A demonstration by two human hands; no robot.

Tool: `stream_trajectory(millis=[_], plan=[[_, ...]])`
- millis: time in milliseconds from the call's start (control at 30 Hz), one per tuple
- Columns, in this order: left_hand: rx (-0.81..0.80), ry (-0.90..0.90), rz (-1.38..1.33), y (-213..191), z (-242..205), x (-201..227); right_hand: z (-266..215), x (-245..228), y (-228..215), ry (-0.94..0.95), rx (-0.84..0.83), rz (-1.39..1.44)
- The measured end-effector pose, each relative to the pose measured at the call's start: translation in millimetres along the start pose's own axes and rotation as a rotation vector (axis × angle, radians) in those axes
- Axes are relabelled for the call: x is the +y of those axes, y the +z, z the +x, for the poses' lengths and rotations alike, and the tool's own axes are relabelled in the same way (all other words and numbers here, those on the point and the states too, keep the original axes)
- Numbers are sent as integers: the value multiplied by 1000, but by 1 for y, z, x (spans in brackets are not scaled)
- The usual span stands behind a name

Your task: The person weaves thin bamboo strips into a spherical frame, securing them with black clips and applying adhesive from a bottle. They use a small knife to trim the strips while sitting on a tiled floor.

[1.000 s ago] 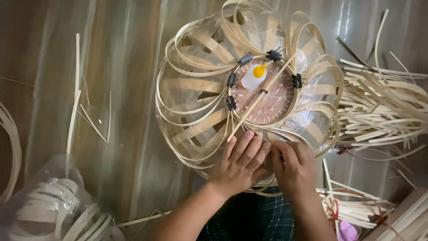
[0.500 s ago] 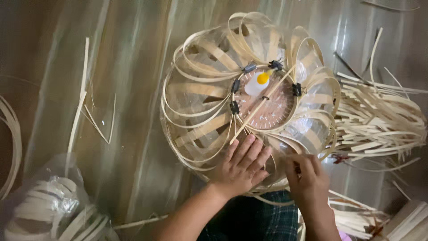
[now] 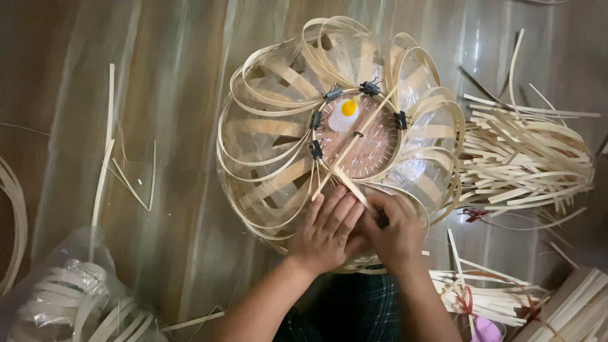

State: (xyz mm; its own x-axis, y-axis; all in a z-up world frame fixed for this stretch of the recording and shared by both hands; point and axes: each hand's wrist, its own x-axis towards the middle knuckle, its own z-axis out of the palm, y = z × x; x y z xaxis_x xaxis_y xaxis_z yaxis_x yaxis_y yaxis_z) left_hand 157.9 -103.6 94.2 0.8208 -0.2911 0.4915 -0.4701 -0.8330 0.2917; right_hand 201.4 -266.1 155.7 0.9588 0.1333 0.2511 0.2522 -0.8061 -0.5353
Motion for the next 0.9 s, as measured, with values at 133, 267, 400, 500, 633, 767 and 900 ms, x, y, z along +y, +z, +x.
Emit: stream_trajectory(millis=[133, 267, 400, 500, 633, 767, 900], plan=[[-15, -1, -43, -1, -2, -2, -5, 5, 4, -31, -17, -35], [20, 17, -53, 0, 0, -2, -6, 3, 2, -16, -36, 17], [-16, 9, 36, -4, 3, -3, 9, 1, -3, -4, 9, 18], [-10, 0, -52, -3, 1, -4, 3, 4, -8, 54, -54, -13], [22, 2, -60, -6, 4, -3, -5, 7, -11, 107, -40, 35], [-18, -7, -40, -5, -1, -3, -12, 15, -10, 120, -47, 49], [-60, -14, 8, -7, 3, 0, -3, 15, -6, 63, -45, 101]])
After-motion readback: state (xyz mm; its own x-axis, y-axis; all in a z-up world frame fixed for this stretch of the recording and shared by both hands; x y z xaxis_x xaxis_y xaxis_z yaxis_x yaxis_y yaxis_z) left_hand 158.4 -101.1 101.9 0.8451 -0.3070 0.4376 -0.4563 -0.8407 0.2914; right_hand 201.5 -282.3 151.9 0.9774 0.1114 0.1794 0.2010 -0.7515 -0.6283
